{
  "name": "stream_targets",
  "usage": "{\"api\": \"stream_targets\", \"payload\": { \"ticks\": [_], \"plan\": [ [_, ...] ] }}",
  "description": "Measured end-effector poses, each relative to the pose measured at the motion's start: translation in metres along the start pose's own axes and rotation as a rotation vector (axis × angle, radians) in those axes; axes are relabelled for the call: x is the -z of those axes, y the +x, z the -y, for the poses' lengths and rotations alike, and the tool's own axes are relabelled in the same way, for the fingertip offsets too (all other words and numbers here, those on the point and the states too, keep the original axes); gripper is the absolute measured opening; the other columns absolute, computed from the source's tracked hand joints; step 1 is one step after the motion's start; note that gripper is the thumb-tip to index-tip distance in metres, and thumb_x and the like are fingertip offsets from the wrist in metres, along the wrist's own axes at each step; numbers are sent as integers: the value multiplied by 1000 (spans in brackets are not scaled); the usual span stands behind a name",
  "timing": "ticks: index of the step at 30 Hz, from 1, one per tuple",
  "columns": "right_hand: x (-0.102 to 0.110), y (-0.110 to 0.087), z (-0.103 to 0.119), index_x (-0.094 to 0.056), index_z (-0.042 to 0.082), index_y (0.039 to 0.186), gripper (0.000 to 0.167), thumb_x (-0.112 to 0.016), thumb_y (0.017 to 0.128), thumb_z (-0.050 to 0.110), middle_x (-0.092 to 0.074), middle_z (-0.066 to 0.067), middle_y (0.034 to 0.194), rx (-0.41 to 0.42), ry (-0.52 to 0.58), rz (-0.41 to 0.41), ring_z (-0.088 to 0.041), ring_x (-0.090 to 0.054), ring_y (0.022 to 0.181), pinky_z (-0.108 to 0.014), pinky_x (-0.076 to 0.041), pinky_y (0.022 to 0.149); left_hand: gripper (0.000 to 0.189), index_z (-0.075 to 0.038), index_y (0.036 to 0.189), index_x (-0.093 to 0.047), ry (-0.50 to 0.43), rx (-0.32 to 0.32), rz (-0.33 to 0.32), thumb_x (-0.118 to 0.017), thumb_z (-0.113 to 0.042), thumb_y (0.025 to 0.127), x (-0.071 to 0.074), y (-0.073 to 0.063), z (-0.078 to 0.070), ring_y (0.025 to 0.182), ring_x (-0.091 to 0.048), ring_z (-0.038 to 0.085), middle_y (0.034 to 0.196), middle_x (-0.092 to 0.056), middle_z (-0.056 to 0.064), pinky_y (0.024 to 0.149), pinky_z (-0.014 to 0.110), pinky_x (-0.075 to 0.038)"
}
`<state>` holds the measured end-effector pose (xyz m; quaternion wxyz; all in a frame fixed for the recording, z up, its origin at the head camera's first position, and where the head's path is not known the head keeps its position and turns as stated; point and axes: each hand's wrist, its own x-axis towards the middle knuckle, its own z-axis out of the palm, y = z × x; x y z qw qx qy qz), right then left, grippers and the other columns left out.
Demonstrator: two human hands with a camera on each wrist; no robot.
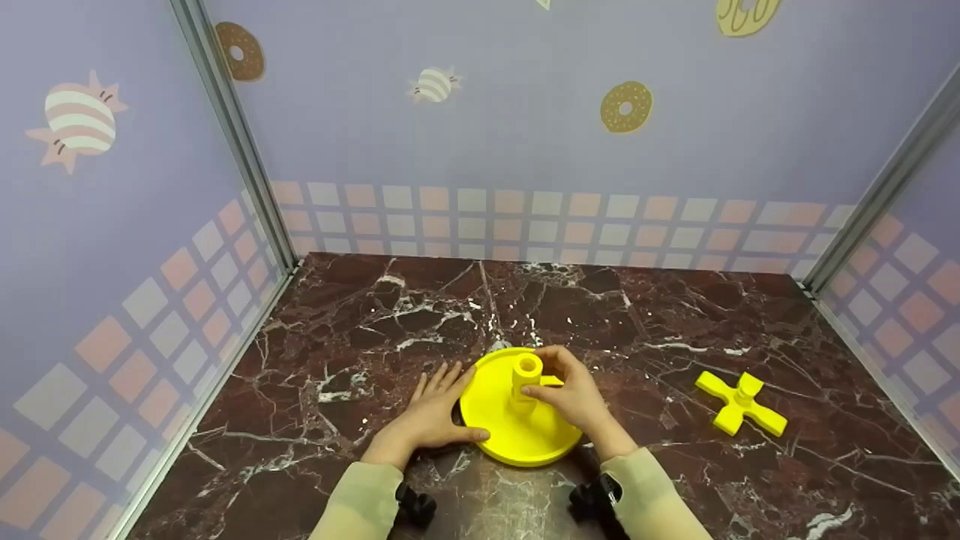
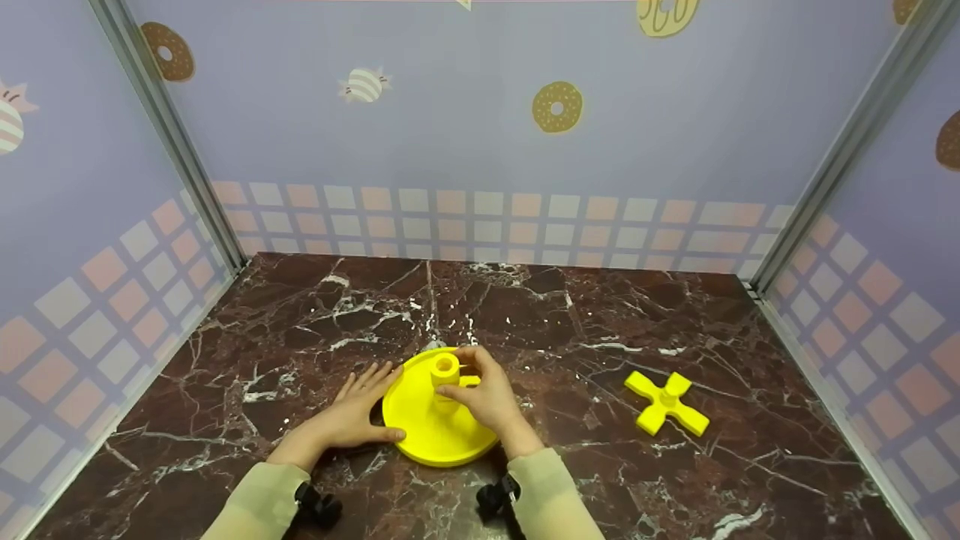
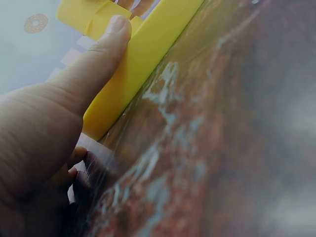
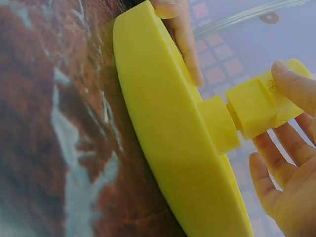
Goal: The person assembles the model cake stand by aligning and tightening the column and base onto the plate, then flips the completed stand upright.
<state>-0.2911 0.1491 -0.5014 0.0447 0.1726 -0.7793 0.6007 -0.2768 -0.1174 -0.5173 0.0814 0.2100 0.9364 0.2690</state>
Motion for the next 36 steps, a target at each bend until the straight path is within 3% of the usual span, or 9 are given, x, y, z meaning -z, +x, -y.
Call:
{"api": "stream_targets", "payload": {
  "ticks": [8, 12, 16, 22, 36],
  "plan": [
    [-2, 0, -1, -62, 1, 127, 52, -85, 80, 3, -68, -18, 121, 3, -22, -7, -36, -68, 108, -27, -57, 95, 114, -16, 166, -21, 7, -2, 0, -76, -68, 81, 0, 0, 1, 161, -8, 43, 172, -15, 20, 129, 65, 0],
    [3, 0, -2, -59, 1, 136, 60, -85, 82, 6, -67, -20, 129, 0, -22, 32, -37, -66, 116, -38, -56, 103, 114, -15, 166, -21, 13, -5, -1, -76, -67, 81, -1, 0, 1, 161, -8, 43, 172, -16, 21, 129, 65, -1],
    [9, 0, 0, -53, 1, 145, 64, -81, 88, 8, -60, -22, 144, -25, 56, 105, -38, -58, 132, -50, -45, 117, 114, -14, 166, -22, 13, -7, -4, -76, -67, 81, -1, 1, 1, 160, -9, 44, 172, -16, 21, 129, 65, -1],
    [14, 0, 4, -51, 0, 149, 60, -73, 94, 9, -57, -21, 149, -76, 129, 188, -36, -54, 138, -48, -42, 120, 114, -15, 166, -22, 10, -1, -4, -77, -66, 81, -1, 1, 0, 160, -8, 44, 172, -16, 21, 129, 65, -1],
    [10, 1, 4, -62, 0, 130, 48, -81, 86, 3, -70, -17, 127, -77, 27, 54, -29, -63, 123, -53, -43, 118, 116, -15, 166, -21, 12, -3, -5, -76, -68, 80, -2, 2, 3, 161, -8, 43, 172, -15, 21, 129, 65, 0]
  ]
}}
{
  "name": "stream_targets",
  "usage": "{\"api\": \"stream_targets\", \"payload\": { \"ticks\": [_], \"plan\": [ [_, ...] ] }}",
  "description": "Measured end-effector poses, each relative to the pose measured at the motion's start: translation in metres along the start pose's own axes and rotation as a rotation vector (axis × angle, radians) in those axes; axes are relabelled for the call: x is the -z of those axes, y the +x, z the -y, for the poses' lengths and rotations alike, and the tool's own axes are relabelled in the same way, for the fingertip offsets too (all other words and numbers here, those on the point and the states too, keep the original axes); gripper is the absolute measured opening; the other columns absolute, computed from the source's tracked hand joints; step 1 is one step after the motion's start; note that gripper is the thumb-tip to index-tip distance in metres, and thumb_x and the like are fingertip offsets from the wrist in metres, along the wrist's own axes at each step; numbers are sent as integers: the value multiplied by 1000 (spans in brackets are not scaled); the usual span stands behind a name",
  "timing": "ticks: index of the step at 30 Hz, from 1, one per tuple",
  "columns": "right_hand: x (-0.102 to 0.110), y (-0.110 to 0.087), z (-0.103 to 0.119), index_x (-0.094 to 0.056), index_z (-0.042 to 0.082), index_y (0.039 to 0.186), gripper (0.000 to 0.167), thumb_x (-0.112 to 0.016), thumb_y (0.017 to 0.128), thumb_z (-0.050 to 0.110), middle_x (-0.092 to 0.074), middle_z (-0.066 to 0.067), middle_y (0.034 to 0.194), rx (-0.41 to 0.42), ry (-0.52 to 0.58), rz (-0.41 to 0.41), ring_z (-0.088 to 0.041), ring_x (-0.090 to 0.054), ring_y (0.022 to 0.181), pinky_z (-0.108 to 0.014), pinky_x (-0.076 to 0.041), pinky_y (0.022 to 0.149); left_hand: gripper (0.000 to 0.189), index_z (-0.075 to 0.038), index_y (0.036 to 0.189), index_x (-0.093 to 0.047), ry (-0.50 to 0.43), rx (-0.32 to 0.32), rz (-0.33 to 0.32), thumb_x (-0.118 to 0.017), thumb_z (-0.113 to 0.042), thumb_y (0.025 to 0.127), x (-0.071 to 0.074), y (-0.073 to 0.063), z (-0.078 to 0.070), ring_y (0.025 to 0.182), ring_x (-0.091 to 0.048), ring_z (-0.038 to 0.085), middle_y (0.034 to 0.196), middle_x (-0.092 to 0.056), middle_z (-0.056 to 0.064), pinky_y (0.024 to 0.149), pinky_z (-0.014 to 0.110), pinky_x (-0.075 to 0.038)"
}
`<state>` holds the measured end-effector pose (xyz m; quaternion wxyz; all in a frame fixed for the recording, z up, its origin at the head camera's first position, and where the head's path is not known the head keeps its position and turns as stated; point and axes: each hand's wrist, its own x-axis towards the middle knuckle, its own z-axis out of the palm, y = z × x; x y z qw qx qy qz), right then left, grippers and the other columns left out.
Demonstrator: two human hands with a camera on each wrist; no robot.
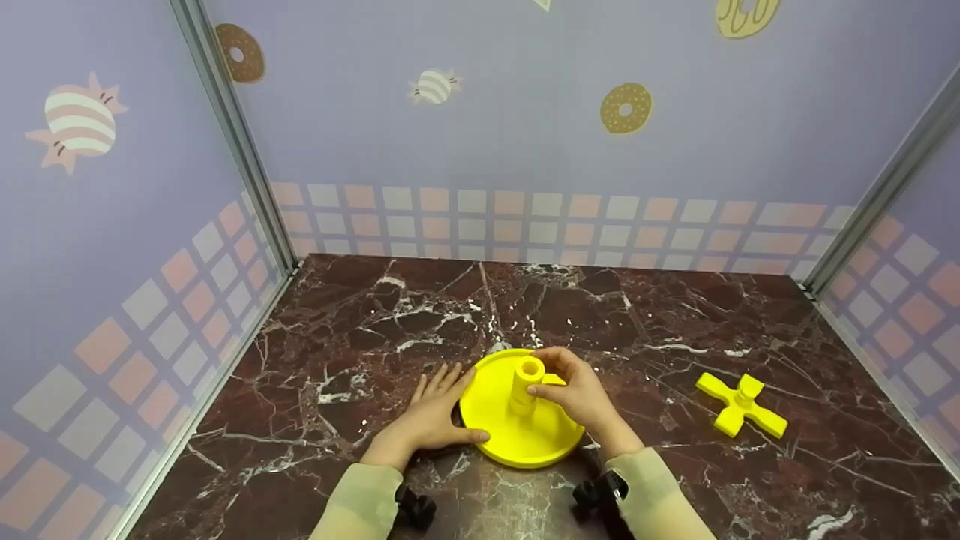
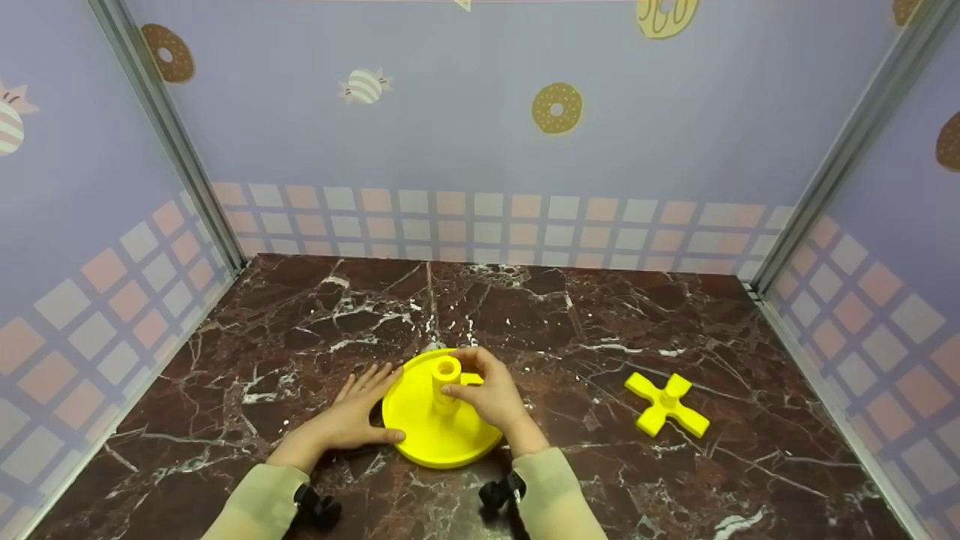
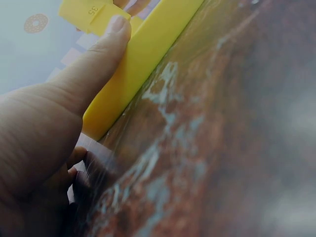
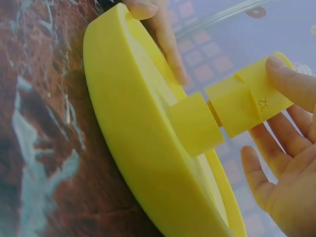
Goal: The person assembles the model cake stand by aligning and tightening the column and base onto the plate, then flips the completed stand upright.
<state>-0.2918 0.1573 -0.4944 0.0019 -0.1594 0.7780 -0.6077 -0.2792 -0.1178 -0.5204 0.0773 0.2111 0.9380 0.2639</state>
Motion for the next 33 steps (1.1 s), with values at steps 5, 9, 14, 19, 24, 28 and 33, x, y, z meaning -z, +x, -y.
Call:
{"api": "stream_targets", "payload": {
  "ticks": [5, 9, 14, 19, 24, 28, 33],
  "plan": [
    [-3, 0, -1, -62, -1, 124, 46, -83, 84, 4, -70, -18, 123, 21, -29, -44, -29, -65, 120, -53, -47, 113, 116, -15, 166, -21, 2, -2, -1, -76, -69, 80, 0, 0, 0, 161, -8, 44, 172, -15, 21, 129, 65, 0],
    [-5, 0, 0, -62, 1, 123, 47, -85, 82, 5, -70, -17, 121, 19, -36, -60, -28, -66, 117, -46, -51, 108, 115, -15, 166, -21, 5, -2, -2, -76, -68, 80, 0, 0, 0, 160, -8, 44, 172, -16, 21, 129, 65, 0],
    [-5, 0, -1, -61, 0, 131, 55, -86, 82, 7, -69, -18, 126, 36, -51, -27, -31, -65, 118, -47, -52, 107, 115, -15, 166, -21, 1, -1, -3, -76, -68, 80, 0, -1, 0, 160, -8, 44, 172, -16, 21, 129, 65, -1],
    [1, 0, -2, -55, 0, 143, 63, -81, 86, 7, -61, -22, 144, 38, 33, 75, -37, -57, 134, -53, -40, 120, 115, -15, 166, -21, -6, 0, -1, -76, -68, 80, 1, -1, -1, 161, -8, 43, 172, -16, 20, 129, 65, 0],
    [5, -1, 0, -50, -3, 148, 63, -75, 92, 6, -58, -21, 148, 4, 106, 151, -34, -53, 140, -52, -35, 124, 114, -16, 166, -21, -16, 10, 5, -76, -68, 80, 2, -2, -2, 161, -7, 42, 173, -15, 19, 130, 64, 0],
    [4, -1, 1, -51, -6, 146, 59, -74, 92, 4, -61, -22, 143, -14, 87, 137, -33, -57, 135, -51, -40, 121, 114, -16, 166, -21, -15, 10, 3, -77, -67, 80, 2, -2, -3, 161, -7, 42, 172, -15, 19, 130, 64, -1],
    [2, 0, 0, -58, -5, 138, 52, -76, 90, 3, -66, -22, 135, -18, 41, 86, -32, -61, 128, -47, -47, 115, 114, -16, 166, -22, -13, 6, 1, -77, -67, 80, 2, -2, -3, 161, -8, 43, 172, -16, 20, 129, 65, 0]
  ]
}}
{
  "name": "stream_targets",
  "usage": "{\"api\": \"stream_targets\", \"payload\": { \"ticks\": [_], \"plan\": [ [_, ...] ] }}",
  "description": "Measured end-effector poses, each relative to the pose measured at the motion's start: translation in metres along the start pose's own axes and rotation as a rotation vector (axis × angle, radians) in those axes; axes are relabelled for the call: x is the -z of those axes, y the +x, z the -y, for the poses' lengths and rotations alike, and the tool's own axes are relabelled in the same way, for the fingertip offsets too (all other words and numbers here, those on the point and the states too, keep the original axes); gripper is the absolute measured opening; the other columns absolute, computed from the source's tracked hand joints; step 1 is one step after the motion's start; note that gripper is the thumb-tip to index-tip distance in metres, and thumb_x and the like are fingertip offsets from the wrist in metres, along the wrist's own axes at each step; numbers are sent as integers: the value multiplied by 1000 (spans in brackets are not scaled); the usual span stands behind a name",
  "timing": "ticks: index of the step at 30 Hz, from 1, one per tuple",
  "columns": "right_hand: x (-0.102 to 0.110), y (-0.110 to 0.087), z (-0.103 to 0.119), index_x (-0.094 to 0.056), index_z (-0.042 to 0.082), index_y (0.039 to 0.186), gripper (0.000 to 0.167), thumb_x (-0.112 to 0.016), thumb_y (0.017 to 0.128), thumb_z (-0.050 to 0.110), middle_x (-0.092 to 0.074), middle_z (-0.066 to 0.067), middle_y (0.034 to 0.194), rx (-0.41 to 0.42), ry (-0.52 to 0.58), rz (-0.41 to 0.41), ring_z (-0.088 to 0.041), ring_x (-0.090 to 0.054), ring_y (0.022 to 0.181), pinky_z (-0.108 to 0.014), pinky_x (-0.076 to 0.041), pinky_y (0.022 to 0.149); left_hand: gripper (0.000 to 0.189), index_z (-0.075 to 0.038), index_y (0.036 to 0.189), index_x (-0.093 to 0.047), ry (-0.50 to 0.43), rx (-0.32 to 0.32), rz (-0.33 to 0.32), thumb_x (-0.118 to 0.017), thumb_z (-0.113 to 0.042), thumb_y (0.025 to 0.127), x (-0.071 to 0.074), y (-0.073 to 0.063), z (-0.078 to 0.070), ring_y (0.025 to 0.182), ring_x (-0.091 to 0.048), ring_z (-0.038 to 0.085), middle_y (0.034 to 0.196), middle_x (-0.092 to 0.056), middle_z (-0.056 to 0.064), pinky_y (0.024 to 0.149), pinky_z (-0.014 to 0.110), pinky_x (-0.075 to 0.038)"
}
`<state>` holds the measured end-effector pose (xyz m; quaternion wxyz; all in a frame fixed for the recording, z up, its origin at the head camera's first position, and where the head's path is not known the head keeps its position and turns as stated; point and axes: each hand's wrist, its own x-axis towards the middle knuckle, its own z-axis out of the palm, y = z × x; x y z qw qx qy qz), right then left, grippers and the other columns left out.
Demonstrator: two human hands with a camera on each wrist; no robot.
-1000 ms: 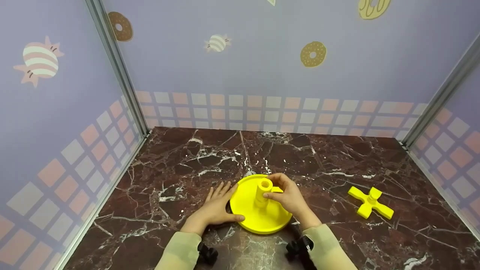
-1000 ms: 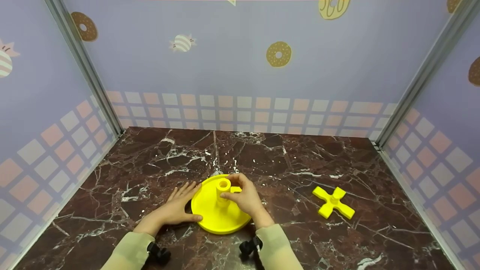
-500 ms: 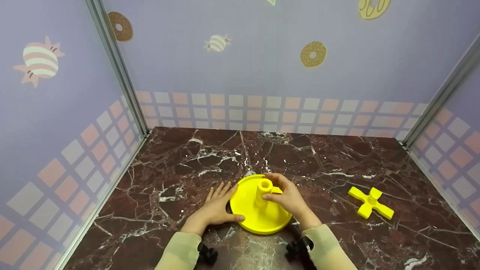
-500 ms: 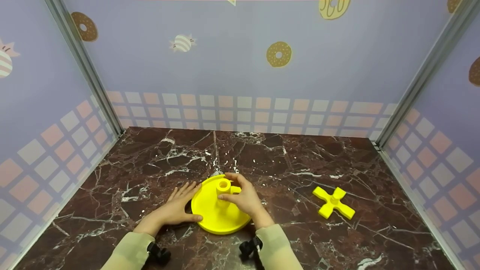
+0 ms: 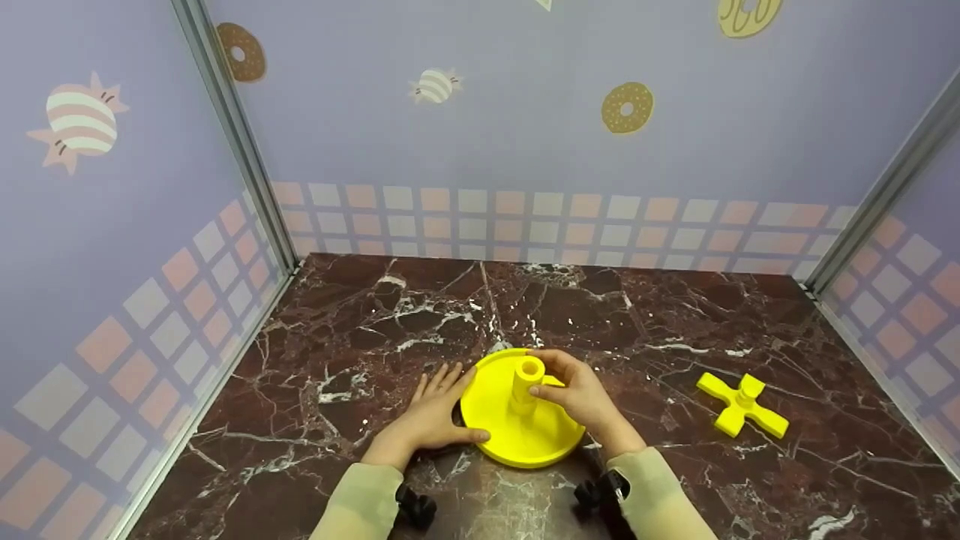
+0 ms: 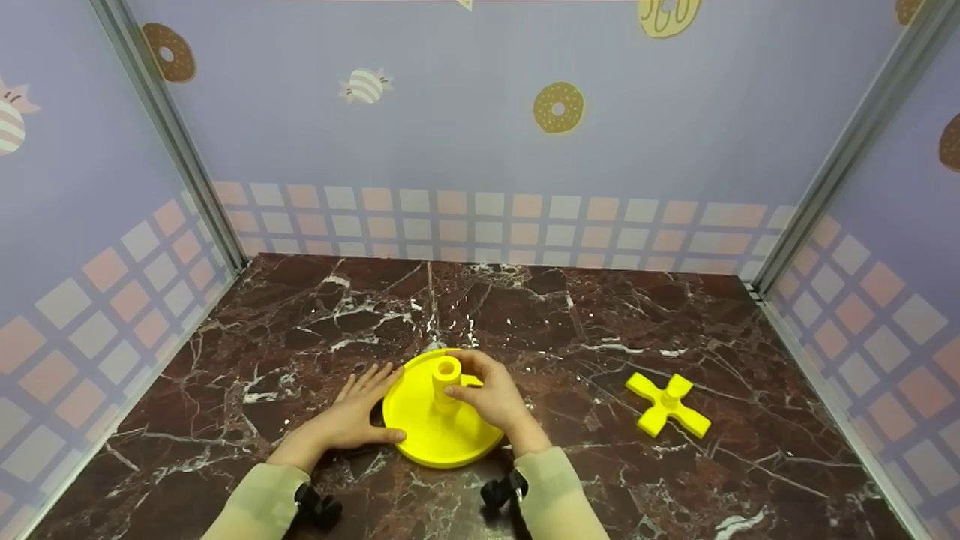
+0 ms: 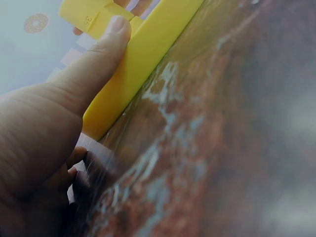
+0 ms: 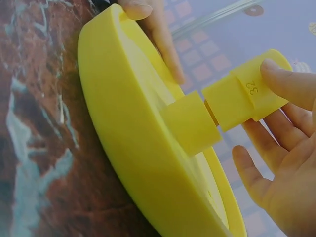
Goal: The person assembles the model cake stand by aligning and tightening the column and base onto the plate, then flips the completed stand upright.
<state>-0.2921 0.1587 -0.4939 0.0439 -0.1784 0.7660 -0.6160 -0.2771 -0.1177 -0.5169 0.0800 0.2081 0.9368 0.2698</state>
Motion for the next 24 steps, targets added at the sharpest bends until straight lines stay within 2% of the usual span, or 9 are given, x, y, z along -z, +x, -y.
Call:
{"api": "stream_targets", "payload": {
  "ticks": [6, 14, 19, 24],
  "plan": [
    [-5, 1, -1, -63, -1, 128, 47, -82, 85, 4, -70, -19, 126, 28, -74, -88, -33, -64, 122, -53, -49, 111, 114, -17, 166, -21, 9, 0, 3, -75, -68, 81, -1, 0, 1, 161, -7, 43, 172, -16, 19, 129, 65, 0],
    [-11, 1, -2, -66, 2, 125, 50, -86, 80, 5, -71, -16, 120, 55, -98, -148, -28, -65, 113, -37, -56, 97, 114, -16, 166, -21, 12, -4, -1, -76, -68, 81, -1, 1, 1, 161, -8, 43, 172, -16, 20, 129, 65, 0],
    [-8, 1, -3, -63, 0, 131, 57, -87, 80, 9, -69, -19, 123, 60, -129, -114, -33, -66, 113, -41, -58, 98, 114, -16, 166, -21, 7, 0, -1, -75, -68, 81, -1, 0, 1, 161, -7, 42, 172, -16, 19, 130, 64, 0],
    [0, 0, -3, -57, 1, 142, 61, -81, 88, 13, -64, -20, 138, 51, -80, -31, -34, -62, 126, -51, -47, 114, 114, -16, 166, -22, 5, -4, -4, -76, -67, 81, -1, 0, 1, 161, -8, 43, 172, -16, 20, 129, 65, 0]
  ]
}}
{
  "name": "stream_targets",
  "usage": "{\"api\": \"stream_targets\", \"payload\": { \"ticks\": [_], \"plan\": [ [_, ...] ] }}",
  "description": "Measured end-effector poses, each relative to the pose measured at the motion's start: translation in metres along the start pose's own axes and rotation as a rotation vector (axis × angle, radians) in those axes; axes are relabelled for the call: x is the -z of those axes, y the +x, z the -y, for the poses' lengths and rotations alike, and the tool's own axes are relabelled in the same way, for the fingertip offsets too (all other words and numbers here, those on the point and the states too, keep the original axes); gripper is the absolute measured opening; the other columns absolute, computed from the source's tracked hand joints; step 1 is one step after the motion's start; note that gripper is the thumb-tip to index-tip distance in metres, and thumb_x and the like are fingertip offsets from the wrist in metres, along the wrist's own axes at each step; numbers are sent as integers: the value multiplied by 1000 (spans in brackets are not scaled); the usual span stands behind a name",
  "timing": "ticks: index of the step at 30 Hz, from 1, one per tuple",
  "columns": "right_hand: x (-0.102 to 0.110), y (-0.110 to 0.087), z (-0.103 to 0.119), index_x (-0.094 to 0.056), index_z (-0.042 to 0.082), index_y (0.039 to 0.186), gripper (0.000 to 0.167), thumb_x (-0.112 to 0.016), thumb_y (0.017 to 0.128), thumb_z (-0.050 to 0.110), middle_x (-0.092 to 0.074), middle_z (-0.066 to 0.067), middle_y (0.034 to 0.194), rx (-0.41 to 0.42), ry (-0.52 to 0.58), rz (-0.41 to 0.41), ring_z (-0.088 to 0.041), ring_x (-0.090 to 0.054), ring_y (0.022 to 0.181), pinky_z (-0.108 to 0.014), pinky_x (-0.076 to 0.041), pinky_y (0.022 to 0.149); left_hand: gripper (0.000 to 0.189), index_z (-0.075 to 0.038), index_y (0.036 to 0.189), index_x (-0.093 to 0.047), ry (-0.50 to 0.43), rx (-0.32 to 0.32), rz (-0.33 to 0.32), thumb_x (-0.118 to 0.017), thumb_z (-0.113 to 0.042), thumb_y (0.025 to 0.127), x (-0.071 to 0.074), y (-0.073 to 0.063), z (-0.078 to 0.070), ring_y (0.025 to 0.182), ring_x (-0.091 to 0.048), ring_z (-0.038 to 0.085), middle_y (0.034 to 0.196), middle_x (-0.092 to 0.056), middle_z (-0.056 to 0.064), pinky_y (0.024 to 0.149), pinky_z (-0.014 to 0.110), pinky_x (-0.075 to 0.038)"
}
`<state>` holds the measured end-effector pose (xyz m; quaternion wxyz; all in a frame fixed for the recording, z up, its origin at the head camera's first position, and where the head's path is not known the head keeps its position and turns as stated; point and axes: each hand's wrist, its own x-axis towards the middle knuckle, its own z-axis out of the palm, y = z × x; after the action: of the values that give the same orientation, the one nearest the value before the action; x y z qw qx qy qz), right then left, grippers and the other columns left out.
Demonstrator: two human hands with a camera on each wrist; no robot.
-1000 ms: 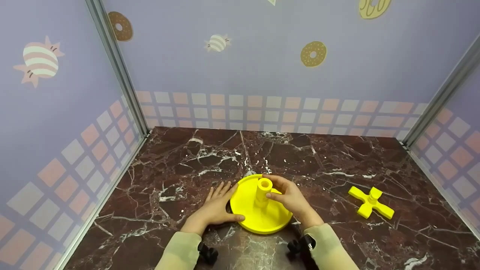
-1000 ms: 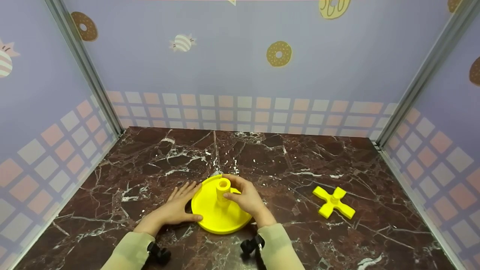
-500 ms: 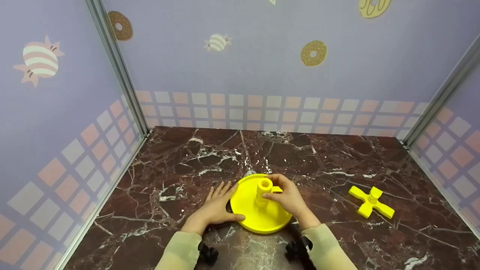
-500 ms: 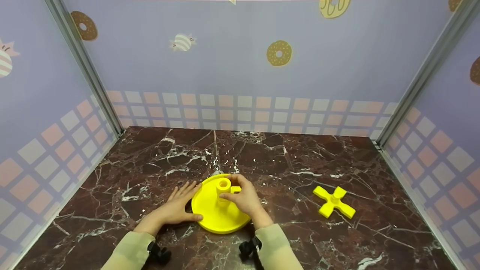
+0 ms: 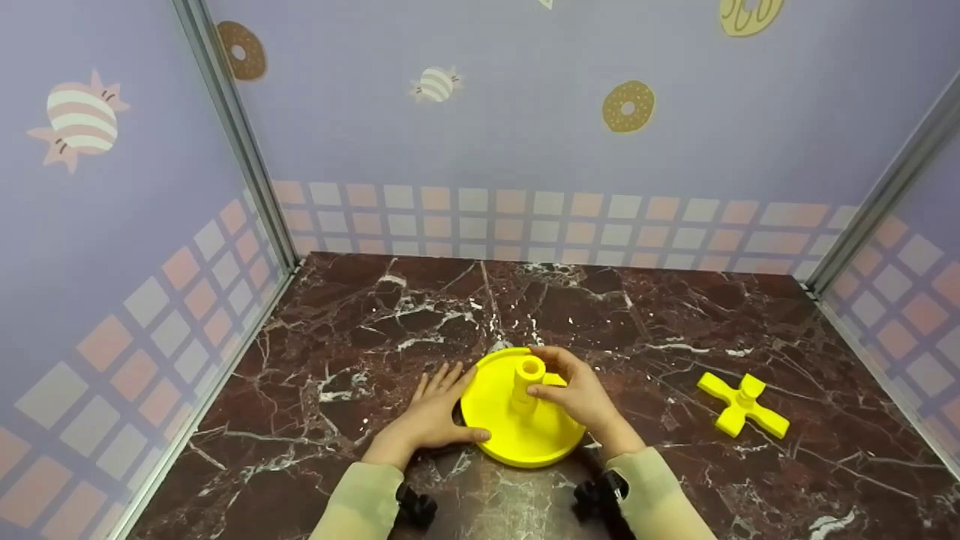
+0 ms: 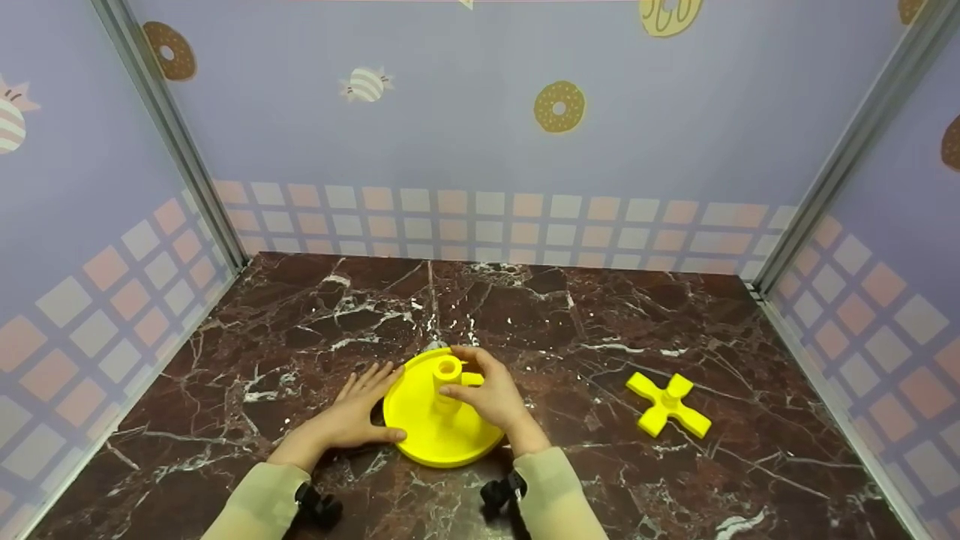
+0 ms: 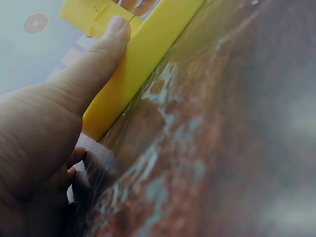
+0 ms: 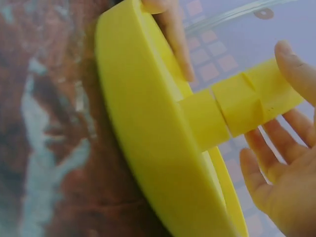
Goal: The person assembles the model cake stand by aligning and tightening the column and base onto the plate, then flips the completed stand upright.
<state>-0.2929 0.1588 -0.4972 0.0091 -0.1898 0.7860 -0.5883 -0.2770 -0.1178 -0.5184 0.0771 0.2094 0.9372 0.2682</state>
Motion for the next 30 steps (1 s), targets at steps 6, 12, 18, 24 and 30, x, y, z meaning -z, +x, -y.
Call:
{"api": "stream_targets", "payload": {
  "ticks": [6, 12, 18, 24, 30],
  "plan": [
    [5, -1, 3, -53, 0, 147, 57, -72, 95, 9, -56, -20, 150, -8, 120, 94, -35, -52, 141, -49, -37, 124, 114, -16, 166, -22, 0, -5, -3, -76, -67, 80, 0, 1, 0, 161, -8, 43, 172, -16, 20, 129, 65, 0],
    [3, -1, 5, -57, 1, 143, 52, -72, 94, 4, -61, -21, 144, -44, 98, 72, -35, -56, 136, -47, -45, 117, 114, -15, 166, -22, -5, -5, -4, -77, -67, 80, 0, 0, 1, 161, -8, 43, 172, -16, 21, 129, 65, 0],
    [0, 0, 4, -62, 0, 132, 47, -79, 88, 4, -69, -18, 129, -20, 8, -16, -33, -62, 124, -52, -49, 110, 114, -15, 166, -22, -5, -6, -5, -76, -67, 80, 0, 1, 0, 161, -8, 43, 172, -16, 20, 129, 65, 1],
    [-5, 1, 3, -62, 1, 122, 46, -84, 82, 4, -69, -17, 120, 16, -27, -100, -30, -65, 116, -45, -55, 101, 114, -16, 166, -22, 0, 2, 1, -76, -67, 81, 0, 0, 0, 161, -8, 43, 172, -16, 20, 129, 65, 0],
    [-9, 1, 4, -59, -1, 120, 50, -86, 79, 1, -68, -18, 118, 21, -19, -126, -27, -64, 111, -34, -58, 93, 114, -17, 166, -21, 4, 11, 6, -75, -69, 80, 0, 1, 1, 161, -7, 42, 173, -15, 19, 130, 64, 0]
  ]
}}
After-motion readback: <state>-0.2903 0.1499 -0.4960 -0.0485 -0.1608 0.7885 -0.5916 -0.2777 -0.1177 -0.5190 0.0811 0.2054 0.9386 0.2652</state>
